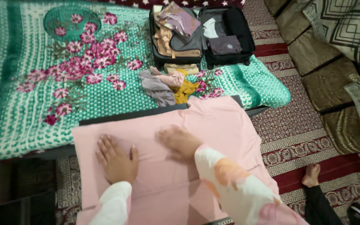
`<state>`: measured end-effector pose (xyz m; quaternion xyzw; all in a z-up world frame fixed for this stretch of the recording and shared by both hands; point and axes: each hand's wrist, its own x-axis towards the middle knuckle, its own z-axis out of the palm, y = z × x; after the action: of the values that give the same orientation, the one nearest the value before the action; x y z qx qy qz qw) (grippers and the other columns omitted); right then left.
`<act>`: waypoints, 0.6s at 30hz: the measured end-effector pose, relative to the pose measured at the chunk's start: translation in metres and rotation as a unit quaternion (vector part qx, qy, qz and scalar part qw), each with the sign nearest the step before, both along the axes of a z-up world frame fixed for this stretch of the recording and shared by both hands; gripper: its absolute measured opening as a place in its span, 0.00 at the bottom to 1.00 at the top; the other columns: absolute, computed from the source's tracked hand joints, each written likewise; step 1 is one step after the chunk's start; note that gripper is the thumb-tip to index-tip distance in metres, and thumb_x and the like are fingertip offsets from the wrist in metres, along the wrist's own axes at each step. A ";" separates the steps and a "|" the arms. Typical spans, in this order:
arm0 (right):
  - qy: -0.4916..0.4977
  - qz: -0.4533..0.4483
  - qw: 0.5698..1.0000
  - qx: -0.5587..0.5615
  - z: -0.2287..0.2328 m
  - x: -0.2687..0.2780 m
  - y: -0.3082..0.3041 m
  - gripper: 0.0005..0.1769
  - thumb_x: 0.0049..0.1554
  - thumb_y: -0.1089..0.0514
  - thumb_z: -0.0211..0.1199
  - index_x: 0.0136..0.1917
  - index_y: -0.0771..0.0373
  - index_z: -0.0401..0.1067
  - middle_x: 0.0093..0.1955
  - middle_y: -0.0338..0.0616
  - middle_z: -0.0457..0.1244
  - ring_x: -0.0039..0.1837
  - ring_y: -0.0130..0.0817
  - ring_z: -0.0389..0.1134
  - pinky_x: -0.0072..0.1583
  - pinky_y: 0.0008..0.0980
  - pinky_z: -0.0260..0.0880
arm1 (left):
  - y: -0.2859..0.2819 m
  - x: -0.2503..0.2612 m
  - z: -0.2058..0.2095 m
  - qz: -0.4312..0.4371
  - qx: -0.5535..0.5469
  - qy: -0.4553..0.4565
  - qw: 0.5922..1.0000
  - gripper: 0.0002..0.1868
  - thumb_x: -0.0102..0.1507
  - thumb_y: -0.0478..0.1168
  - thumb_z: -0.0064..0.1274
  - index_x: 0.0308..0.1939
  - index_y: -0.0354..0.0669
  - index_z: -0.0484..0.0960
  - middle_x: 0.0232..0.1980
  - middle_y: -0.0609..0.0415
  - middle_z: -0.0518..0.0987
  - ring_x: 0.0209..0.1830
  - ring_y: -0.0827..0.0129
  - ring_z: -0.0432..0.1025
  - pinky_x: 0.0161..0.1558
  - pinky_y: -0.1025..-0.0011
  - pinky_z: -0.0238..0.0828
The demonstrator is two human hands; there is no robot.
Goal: The person folds a pink shirt by hand on a black tabletop and places it into an open suitcase on a bed.
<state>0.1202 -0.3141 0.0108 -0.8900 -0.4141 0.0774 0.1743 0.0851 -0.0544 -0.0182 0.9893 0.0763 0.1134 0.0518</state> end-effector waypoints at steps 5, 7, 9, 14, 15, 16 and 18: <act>-0.118 -0.249 0.960 0.041 -0.011 0.031 -0.044 0.41 0.62 0.49 0.58 0.81 0.68 0.50 0.83 0.58 0.49 0.85 0.51 0.45 0.81 0.55 0.39 | 0.001 -0.006 -0.006 -0.005 -0.020 -0.019 1.000 0.48 0.64 0.60 0.46 0.78 0.27 0.59 0.82 0.36 0.56 0.84 0.49 0.49 0.81 0.53 0.40; -0.119 -0.293 0.947 0.055 -0.011 0.023 -0.047 0.40 0.62 0.51 0.58 0.81 0.68 0.50 0.83 0.59 0.48 0.85 0.51 0.45 0.79 0.56 0.39 | 0.002 -0.003 -0.008 -0.009 -0.029 -0.025 0.999 0.48 0.64 0.60 0.47 0.78 0.27 0.59 0.82 0.36 0.57 0.84 0.48 0.50 0.80 0.52 0.40; -0.127 -0.172 0.977 -0.024 -0.014 -0.010 -0.047 0.37 0.60 0.50 0.58 0.78 0.64 0.54 0.80 0.64 0.48 0.82 0.63 0.42 0.80 0.53 0.40 | 0.002 -0.005 -0.009 -0.011 -0.038 -0.029 0.999 0.48 0.64 0.61 0.47 0.78 0.27 0.59 0.82 0.35 0.57 0.83 0.48 0.50 0.80 0.51 0.41; -0.041 -0.317 0.948 -0.013 -0.025 -0.034 -0.134 0.41 0.58 0.49 0.56 0.81 0.64 0.52 0.83 0.57 0.48 0.83 0.51 0.46 0.81 0.50 0.42 | 0.003 -0.004 -0.014 -0.017 -0.055 -0.042 0.997 0.49 0.63 0.61 0.47 0.78 0.26 0.58 0.82 0.34 0.57 0.84 0.47 0.49 0.80 0.50 0.39; -0.101 -0.400 0.911 -0.005 -0.031 -0.038 -0.152 0.41 0.62 0.46 0.54 0.81 0.66 0.51 0.83 0.59 0.47 0.84 0.52 0.45 0.80 0.50 0.42 | 0.003 -0.005 -0.015 -0.015 -0.056 -0.043 0.997 0.49 0.63 0.61 0.47 0.78 0.26 0.58 0.82 0.34 0.57 0.84 0.47 0.49 0.80 0.50 0.39; -0.160 -0.477 0.864 0.004 -0.039 -0.039 -0.166 0.41 0.65 0.43 0.52 0.82 0.69 0.50 0.84 0.60 0.46 0.85 0.53 0.44 0.80 0.51 0.41 | 0.004 -0.004 -0.016 -0.016 -0.065 -0.047 0.997 0.50 0.63 0.61 0.47 0.78 0.25 0.57 0.82 0.33 0.56 0.84 0.46 0.49 0.80 0.49 0.39; -0.159 -0.523 0.837 -0.025 -0.054 -0.036 -0.182 0.42 0.64 0.41 0.50 0.81 0.69 0.50 0.84 0.59 0.46 0.84 0.52 0.44 0.79 0.51 0.40 | 0.005 -0.003 -0.018 -0.013 -0.071 -0.053 0.996 0.50 0.64 0.60 0.47 0.78 0.25 0.57 0.82 0.33 0.56 0.84 0.45 0.48 0.80 0.49 0.38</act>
<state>0.0845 -0.4958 -0.0436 -0.9781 0.0931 -0.1581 0.0986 0.0822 -0.0493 -0.0359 0.9766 0.0689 0.1590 0.1274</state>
